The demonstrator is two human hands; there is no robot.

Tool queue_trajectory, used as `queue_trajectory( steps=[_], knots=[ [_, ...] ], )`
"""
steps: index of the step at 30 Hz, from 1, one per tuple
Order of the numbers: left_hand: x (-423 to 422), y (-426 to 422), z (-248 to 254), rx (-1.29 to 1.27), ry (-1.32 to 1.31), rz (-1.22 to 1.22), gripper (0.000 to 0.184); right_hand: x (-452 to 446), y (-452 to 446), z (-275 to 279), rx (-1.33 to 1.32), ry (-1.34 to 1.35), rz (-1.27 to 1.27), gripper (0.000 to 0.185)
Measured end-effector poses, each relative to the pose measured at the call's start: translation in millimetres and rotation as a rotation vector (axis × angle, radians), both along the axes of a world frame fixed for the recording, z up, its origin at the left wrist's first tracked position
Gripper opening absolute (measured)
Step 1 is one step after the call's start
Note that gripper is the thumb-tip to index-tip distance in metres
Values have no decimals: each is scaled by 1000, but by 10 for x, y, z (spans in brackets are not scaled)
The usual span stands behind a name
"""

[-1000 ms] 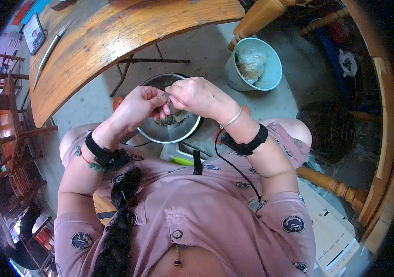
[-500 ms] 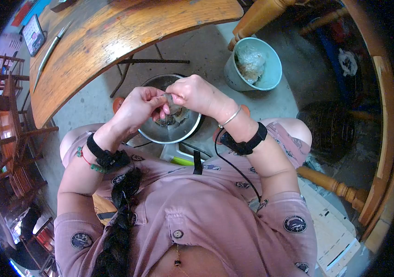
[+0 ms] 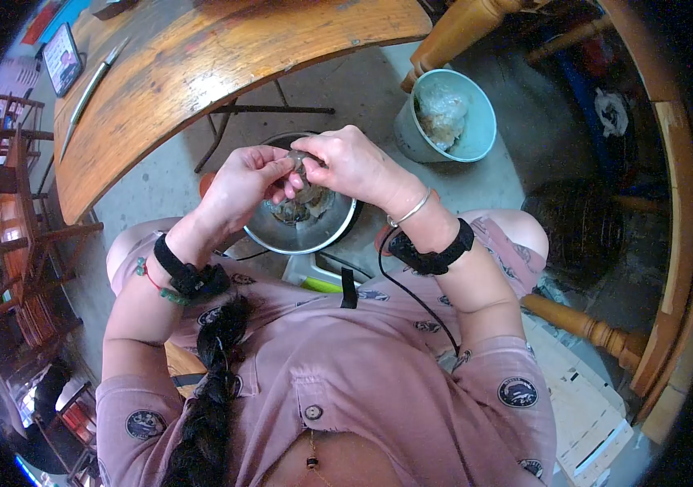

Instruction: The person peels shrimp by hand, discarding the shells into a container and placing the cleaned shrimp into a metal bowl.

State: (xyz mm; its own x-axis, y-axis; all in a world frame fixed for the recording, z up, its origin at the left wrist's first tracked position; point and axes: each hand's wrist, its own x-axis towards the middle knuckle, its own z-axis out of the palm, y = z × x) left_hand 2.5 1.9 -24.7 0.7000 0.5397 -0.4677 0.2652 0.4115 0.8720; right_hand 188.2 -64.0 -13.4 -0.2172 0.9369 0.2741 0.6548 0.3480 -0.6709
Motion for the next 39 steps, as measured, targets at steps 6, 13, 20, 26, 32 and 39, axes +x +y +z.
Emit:
queue_trajectory(
  steps=[6,13,20,26,32,39],
  knots=[
    [9,-6,-40,90,20,-12,17,-33,-9,-45,53,13,-30,26],
    [23,-23,59,-88,-13,44,17,-29,-14,-22,-3,64,-85,27],
    [16,-15,105,-173,-77,76,18,23,-2,20,-101,153,-102,25],
    [10,-4,76,-209,-78,74,18,24,2,87,-147,142,-74,25],
    [25,-24,89,-181,-63,85,18,47,-14,12,-160,183,-90,26],
    [25,-9,127,-181,-90,72,19,91,17,4,-413,511,-95,21]
  ],
)
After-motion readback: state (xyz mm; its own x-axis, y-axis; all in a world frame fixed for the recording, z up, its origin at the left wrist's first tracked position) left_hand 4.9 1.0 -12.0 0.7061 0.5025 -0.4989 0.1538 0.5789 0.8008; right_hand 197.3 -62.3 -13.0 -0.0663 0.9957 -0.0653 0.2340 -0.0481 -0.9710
